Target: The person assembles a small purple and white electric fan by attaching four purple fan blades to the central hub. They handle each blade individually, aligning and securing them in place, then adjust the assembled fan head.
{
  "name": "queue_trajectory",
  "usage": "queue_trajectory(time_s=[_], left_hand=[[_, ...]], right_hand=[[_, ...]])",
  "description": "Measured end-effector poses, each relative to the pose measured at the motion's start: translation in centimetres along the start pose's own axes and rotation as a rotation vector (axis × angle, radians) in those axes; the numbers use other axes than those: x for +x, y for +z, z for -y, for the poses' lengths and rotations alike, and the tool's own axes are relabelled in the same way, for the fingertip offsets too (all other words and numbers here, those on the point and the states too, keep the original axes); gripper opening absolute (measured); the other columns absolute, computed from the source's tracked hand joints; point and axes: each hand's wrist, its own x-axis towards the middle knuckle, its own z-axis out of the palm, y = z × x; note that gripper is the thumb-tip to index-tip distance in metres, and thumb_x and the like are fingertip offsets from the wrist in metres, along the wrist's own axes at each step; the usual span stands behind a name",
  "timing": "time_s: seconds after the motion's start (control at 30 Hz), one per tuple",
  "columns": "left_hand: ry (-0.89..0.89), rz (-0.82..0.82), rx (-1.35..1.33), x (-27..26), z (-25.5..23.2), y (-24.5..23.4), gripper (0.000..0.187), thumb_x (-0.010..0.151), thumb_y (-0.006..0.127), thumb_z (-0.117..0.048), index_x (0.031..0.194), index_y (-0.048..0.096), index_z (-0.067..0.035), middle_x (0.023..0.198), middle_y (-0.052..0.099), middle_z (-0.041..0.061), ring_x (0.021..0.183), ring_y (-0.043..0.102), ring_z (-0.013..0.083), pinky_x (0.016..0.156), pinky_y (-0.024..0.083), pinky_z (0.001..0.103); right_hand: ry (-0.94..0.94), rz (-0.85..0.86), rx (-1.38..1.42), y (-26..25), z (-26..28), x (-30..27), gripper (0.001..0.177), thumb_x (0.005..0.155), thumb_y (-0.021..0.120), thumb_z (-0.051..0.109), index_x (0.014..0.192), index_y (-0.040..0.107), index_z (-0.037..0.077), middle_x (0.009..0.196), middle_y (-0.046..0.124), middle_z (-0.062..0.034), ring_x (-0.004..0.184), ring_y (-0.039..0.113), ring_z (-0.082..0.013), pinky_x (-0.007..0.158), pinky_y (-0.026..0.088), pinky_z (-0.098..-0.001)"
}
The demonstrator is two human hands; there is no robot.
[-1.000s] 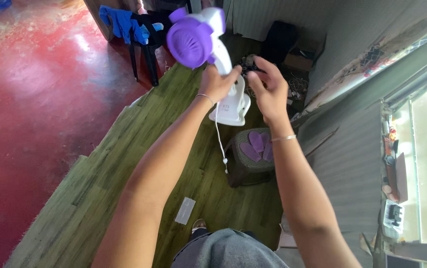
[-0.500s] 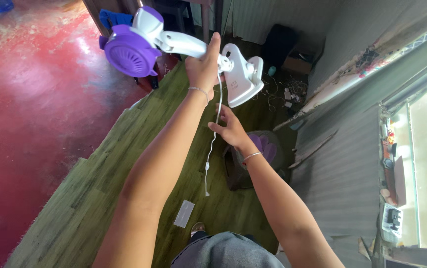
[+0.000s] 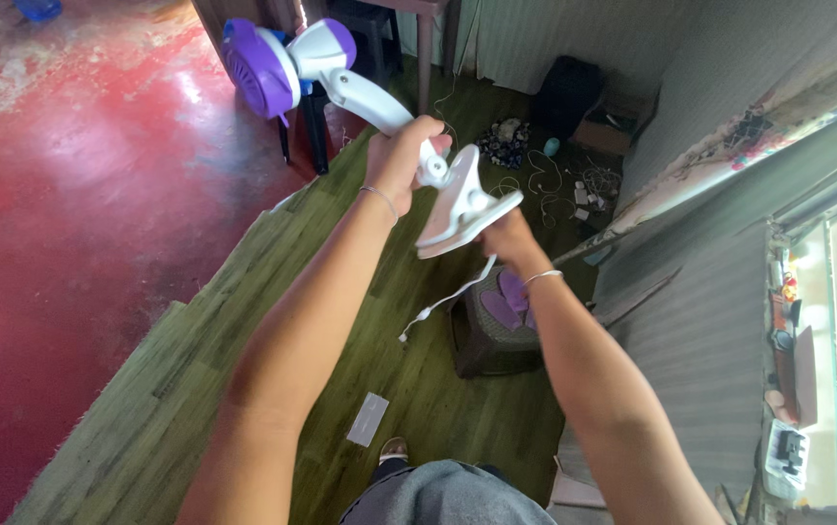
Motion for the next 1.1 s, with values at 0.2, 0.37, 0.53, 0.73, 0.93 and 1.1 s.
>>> queue_trajectory(time_s=[0.2,0.37,0.53,0.73,0.93,1.1], left_hand=[[-0.066,-0.014,0.096,0.2,0.2,-2.2,0.047,0.074,0.078,-0.029,0.108,0.068,0.002,0.09,0.077,0.013,0.071,0.073,0.0226,0.052,0.059,0.039],[-0.017,-0.1,0.245,-0.2,-0.4,-2.6,0.041,0.076,0.077,-0.03,0.101,0.067,0.0,0.088,0.075,0.01,0.072,0.075,0.0207,0.056,0.063,0.041],[0.169,-0.19,0.35,-0.9,-0.6,-2.1,0.036,0.079,0.079,-0.035,0.081,0.071,0.0,0.077,0.074,0.008,0.067,0.071,0.0196,0.058,0.052,0.04],[0.421,-0.36,0.279,-0.3,-0.6,-1.0,0.047,0.083,0.08,-0.047,0.082,0.071,-0.001,0.079,0.074,0.007,0.071,0.069,0.0164,0.068,0.055,0.035],[0.507,-0.418,0.016,0.4,0.4,0.2,0.047,0.085,0.081,-0.043,0.09,0.069,0.002,0.087,0.073,0.009,0.079,0.068,0.0163,0.072,0.056,0.035],[0.513,-0.432,-0.173,0.1,0.8,1.0,0.044,0.085,0.08,-0.043,0.092,0.068,-0.001,0.089,0.073,0.005,0.081,0.068,0.0151,0.074,0.057,0.035]], right_hand=[[0.146,0.067,-0.076,-4.9,7.4,-1.6,0.018,0.102,0.055,0.015,0.105,0.066,0.001,0.065,0.053,-0.0001,0.045,0.036,-0.0079,0.039,0.028,-0.0254],[0.18,0.238,0.085,-5.9,12.5,-4.1,0.012,0.099,0.06,0.007,0.105,0.064,-0.002,0.071,0.054,-0.0006,0.049,0.037,-0.0052,0.04,0.029,-0.0214],[0.093,0.34,0.235,-3.5,15.4,-6.2,0.018,0.098,0.059,0.001,0.114,0.062,-0.006,0.084,0.062,-0.0067,0.064,0.054,-0.0097,0.051,0.047,-0.0242],[-0.115,0.206,0.34,1.3,15.5,-8.0,0.034,0.09,0.054,-0.008,0.124,0.056,-0.004,0.103,0.068,-0.0122,0.085,0.071,-0.021,0.082,0.064,-0.0351],[-0.269,-0.026,0.312,5.3,11.3,-7.8,0.028,0.088,0.063,-0.013,0.109,0.047,-0.003,0.11,0.071,-0.0157,0.098,0.073,-0.0208,0.09,0.063,-0.0327],[-0.347,-0.077,0.405,8.2,6.8,-6.6,0.03,0.088,0.066,-0.012,0.108,0.047,-0.001,0.114,0.071,-0.0153,0.104,0.07,-0.0182,0.094,0.058,-0.0299]])
